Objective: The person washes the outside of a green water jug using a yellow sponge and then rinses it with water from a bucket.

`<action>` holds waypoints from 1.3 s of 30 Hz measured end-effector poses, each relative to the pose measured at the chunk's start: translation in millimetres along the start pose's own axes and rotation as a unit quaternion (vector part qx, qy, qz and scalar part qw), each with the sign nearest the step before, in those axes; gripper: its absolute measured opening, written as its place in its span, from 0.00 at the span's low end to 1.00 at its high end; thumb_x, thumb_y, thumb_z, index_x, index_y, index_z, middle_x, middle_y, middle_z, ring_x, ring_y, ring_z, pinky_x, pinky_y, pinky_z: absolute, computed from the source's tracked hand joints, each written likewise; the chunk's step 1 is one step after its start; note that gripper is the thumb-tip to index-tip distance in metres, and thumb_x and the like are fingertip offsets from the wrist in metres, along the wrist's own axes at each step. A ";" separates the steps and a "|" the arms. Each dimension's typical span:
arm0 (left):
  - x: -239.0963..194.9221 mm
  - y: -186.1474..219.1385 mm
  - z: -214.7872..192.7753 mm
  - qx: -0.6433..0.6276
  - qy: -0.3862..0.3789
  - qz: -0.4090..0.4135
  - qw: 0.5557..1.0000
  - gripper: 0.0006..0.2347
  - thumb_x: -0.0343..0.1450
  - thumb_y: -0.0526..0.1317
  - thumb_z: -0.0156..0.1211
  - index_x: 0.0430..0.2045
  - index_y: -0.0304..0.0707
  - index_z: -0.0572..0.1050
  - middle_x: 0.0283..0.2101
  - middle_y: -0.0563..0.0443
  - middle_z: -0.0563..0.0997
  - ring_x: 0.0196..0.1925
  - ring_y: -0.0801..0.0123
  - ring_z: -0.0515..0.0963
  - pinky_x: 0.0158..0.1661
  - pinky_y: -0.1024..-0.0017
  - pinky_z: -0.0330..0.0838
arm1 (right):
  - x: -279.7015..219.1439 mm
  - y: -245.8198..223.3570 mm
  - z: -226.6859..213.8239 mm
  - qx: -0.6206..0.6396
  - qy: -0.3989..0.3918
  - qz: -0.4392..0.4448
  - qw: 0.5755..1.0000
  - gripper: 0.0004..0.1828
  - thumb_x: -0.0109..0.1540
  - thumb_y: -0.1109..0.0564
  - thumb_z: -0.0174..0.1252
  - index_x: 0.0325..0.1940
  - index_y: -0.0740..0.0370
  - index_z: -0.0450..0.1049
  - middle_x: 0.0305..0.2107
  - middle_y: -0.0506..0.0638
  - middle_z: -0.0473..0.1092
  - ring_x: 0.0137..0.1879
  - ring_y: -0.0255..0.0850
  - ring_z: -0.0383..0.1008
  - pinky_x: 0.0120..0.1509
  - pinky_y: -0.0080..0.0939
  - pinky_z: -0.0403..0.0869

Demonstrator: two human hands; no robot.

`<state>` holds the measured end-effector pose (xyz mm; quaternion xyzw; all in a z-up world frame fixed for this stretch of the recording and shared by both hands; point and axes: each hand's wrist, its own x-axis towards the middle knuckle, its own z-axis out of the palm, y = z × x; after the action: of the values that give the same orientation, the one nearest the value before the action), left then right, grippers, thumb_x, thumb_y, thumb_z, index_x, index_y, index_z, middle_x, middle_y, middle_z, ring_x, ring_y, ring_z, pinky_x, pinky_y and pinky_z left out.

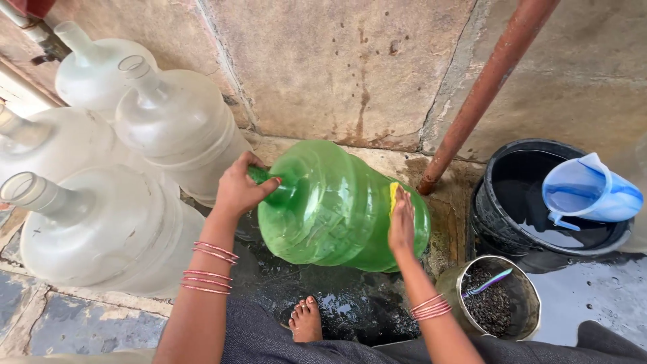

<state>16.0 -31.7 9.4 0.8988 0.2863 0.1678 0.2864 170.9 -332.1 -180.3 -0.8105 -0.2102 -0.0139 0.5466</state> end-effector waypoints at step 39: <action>4.1 22.8 2.4 0.034 0.033 -0.100 0.994 0.24 0.57 0.51 0.72 0.40 0.34 0.75 0.30 0.40 0.82 0.40 0.48 0.83 0.45 0.57 0.76 | -91.8 -72.7 37.1 -0.184 -0.007 -0.320 0.929 0.40 0.73 0.35 0.28 0.80 0.67 0.46 0.78 0.63 0.42 0.85 0.56 0.36 0.87 0.60 0.35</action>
<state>29.8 -45.4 22.1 0.8688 0.3896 0.1579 0.2616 53.6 -306.1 -154.4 -0.7863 -0.4559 -0.2212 0.3535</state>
